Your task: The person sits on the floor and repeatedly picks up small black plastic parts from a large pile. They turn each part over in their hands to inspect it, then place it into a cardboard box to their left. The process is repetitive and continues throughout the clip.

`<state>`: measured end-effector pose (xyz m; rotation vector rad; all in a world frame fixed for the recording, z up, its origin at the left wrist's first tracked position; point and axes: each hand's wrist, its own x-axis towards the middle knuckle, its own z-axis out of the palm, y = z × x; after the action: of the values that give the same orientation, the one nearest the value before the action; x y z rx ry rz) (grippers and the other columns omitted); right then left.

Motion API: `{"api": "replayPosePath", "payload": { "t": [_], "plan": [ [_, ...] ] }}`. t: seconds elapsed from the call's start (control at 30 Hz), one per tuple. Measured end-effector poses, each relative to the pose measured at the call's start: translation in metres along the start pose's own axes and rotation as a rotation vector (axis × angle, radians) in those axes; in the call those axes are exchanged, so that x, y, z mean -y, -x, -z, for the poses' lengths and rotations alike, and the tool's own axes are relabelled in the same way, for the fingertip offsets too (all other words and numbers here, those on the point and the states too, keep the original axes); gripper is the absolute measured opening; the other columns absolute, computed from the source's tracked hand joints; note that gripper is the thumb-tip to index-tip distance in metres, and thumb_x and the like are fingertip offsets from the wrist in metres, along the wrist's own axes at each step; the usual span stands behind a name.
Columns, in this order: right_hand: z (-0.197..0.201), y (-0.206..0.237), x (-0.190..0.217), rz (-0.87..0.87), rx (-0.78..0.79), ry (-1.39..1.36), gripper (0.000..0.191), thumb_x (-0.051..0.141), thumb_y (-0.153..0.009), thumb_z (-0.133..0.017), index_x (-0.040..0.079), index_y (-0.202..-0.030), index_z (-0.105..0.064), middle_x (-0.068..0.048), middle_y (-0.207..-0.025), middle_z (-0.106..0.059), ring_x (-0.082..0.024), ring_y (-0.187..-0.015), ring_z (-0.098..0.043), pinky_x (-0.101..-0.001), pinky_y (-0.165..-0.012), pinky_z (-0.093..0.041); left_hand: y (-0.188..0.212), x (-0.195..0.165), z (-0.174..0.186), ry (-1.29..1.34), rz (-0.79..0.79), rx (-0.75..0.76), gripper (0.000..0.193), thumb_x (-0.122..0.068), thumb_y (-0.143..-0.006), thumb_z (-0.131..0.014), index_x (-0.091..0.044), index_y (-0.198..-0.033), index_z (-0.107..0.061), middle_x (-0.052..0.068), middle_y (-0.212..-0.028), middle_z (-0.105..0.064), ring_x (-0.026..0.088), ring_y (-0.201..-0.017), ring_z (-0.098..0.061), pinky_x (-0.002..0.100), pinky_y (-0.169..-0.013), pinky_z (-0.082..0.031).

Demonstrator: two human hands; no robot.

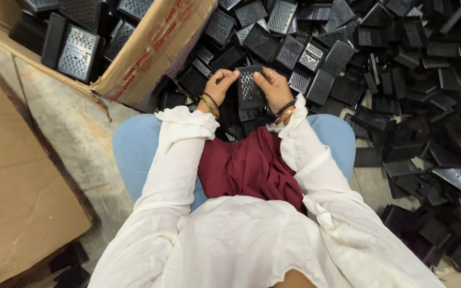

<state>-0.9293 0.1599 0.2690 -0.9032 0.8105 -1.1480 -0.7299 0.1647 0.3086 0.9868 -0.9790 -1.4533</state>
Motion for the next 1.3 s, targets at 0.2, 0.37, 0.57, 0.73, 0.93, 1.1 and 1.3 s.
{"api": "replayPosePath", "payload": {
  "t": [0.2,0.37,0.57,0.73,0.93,1.1,1.3],
  "plan": [
    [-0.023,0.007,-0.012,0.133,-0.058,0.225,0.041,0.003,-0.101,-0.069,-0.001,-0.138,-0.052,-0.010,-0.104,-0.073,-0.012,-0.088,-0.070,-0.0252,-0.075,-0.058,0.000,-0.007,-0.004,-0.054,0.053,-0.201,0.025,-0.028,-0.088,-0.084,-0.011,-0.097,-0.068,-0.007,-0.092,-0.067,0.004,-0.089,-0.061,0.020,-0.084,-0.049],
    [-0.030,0.011,-0.009,0.181,-0.093,0.471,0.050,0.012,-0.100,-0.073,0.001,-0.145,-0.053,-0.010,-0.100,-0.068,-0.013,-0.086,-0.062,-0.0276,-0.075,-0.052,0.000,-0.007,-0.005,-0.087,0.089,0.068,0.021,-0.029,-0.093,-0.077,-0.009,-0.089,-0.073,-0.006,-0.086,-0.067,0.003,-0.083,-0.057,0.019,-0.076,-0.046],
    [-0.041,0.026,-0.009,0.404,-0.197,1.050,0.081,0.036,-0.080,-0.093,-0.004,-0.136,-0.051,-0.020,-0.119,-0.065,-0.026,-0.108,-0.064,-0.0382,-0.092,-0.054,-0.005,0.001,-0.004,-0.059,-0.047,-0.088,0.024,-0.024,-0.093,-0.082,-0.007,-0.083,-0.069,-0.005,-0.080,-0.064,0.005,-0.074,-0.054,0.022,-0.066,-0.045],
    [-0.056,0.036,-0.008,0.300,-0.214,0.807,0.067,0.022,-0.081,-0.089,-0.005,-0.134,-0.059,-0.018,-0.121,-0.069,-0.023,-0.109,-0.068,-0.0342,-0.096,-0.055,-0.008,-0.008,-0.002,-0.047,-0.251,-0.020,0.062,-0.061,-0.107,-0.049,-0.005,-0.116,-0.076,0.004,-0.118,-0.071,0.009,-0.110,-0.064,0.023,-0.098,-0.047],
    [-0.075,0.046,-0.004,0.157,-0.036,0.344,0.059,0.008,-0.088,-0.081,-0.010,-0.138,-0.055,-0.017,-0.129,-0.067,-0.019,-0.117,-0.066,-0.0294,-0.102,-0.053,0.005,-0.025,0.003,0.483,0.204,-0.064,0.094,-0.079,-0.093,-0.028,-0.003,-0.134,-0.064,0.013,-0.115,-0.073,0.023,-0.098,-0.071,0.036,-0.090,-0.060],
    [-0.081,0.052,-0.001,0.173,-0.050,0.440,0.063,0.010,-0.087,-0.083,-0.012,-0.139,-0.055,-0.020,-0.134,-0.066,-0.021,-0.124,-0.065,-0.0309,-0.108,-0.051,0.007,-0.012,0.003,0.377,0.183,-0.016,0.091,-0.077,-0.094,-0.028,-0.005,-0.136,-0.063,0.011,-0.116,-0.072,0.020,-0.099,-0.070,0.034,-0.091,-0.059],
    [-0.078,0.051,-0.005,0.250,-0.080,0.571,0.058,0.012,-0.091,-0.082,-0.007,-0.141,-0.060,-0.016,-0.136,-0.070,-0.020,-0.124,-0.066,-0.0300,-0.108,-0.052,0.002,0.017,0.002,0.230,-0.129,0.092,0.054,-0.034,-0.103,-0.062,-0.002,-0.145,-0.052,0.010,-0.122,-0.065,0.017,-0.110,-0.063,0.030,-0.098,-0.053]
  ]
}}
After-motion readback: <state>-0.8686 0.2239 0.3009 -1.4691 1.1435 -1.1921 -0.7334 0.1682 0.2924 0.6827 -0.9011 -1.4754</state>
